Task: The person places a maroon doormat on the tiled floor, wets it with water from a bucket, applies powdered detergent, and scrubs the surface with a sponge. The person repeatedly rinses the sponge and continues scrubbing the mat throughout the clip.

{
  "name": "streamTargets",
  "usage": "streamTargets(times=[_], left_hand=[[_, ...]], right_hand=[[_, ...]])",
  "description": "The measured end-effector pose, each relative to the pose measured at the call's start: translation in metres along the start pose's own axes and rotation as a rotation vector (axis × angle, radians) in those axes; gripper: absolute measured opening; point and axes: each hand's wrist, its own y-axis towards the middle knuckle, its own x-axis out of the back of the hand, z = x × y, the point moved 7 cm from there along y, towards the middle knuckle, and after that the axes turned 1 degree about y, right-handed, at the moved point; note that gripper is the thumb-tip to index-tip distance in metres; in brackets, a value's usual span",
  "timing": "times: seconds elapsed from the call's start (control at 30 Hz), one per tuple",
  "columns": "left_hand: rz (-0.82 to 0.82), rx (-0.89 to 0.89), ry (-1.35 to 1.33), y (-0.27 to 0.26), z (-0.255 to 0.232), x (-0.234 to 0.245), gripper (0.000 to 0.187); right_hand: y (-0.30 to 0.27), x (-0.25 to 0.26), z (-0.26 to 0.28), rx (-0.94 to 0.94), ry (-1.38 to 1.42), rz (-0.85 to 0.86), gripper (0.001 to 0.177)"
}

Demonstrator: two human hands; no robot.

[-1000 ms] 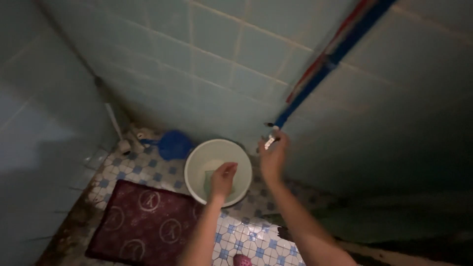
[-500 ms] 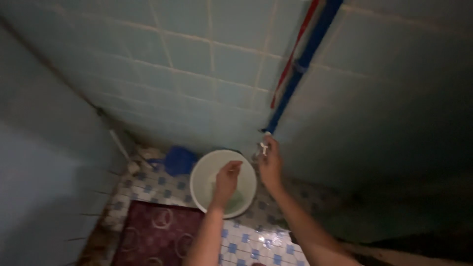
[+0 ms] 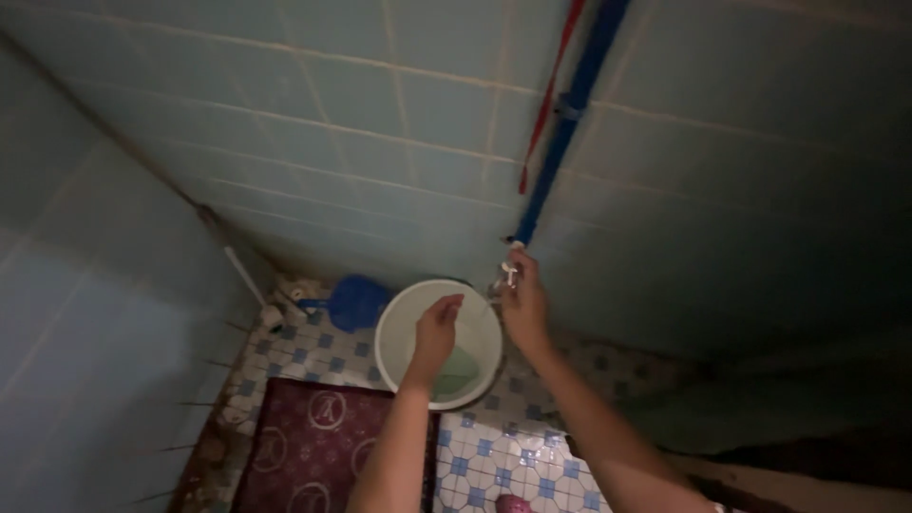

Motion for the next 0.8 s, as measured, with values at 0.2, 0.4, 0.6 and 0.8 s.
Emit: streamTargets(times=[0.2, 0.4, 0.6, 0.8], left_hand=[[0.014, -0.013, 0.027, 0.000, 0.010, -0.012, 0.030], [0.024, -0.049, 0.020, 0.000, 0.008, -0.022, 0.029], [0.038, -0.038, -0.014, 0.007, 0.016, -0.026, 0.030], [-0.084, 0.053, -0.026, -0.008, 0.015, 0.001, 0.030]], right_hand=[[0.001, 0.001, 0.005, 0.012, -0.037, 0.002, 0.052], [0.003, 0.005, 0.012, -0.057, 0.000, 0.072, 0.048], [0.001, 0.004, 0.007, -0.024, 0.059, 0.074, 0.049], [0.003, -0.001, -0.001, -0.016, 0.162, 0.122, 0.050]])
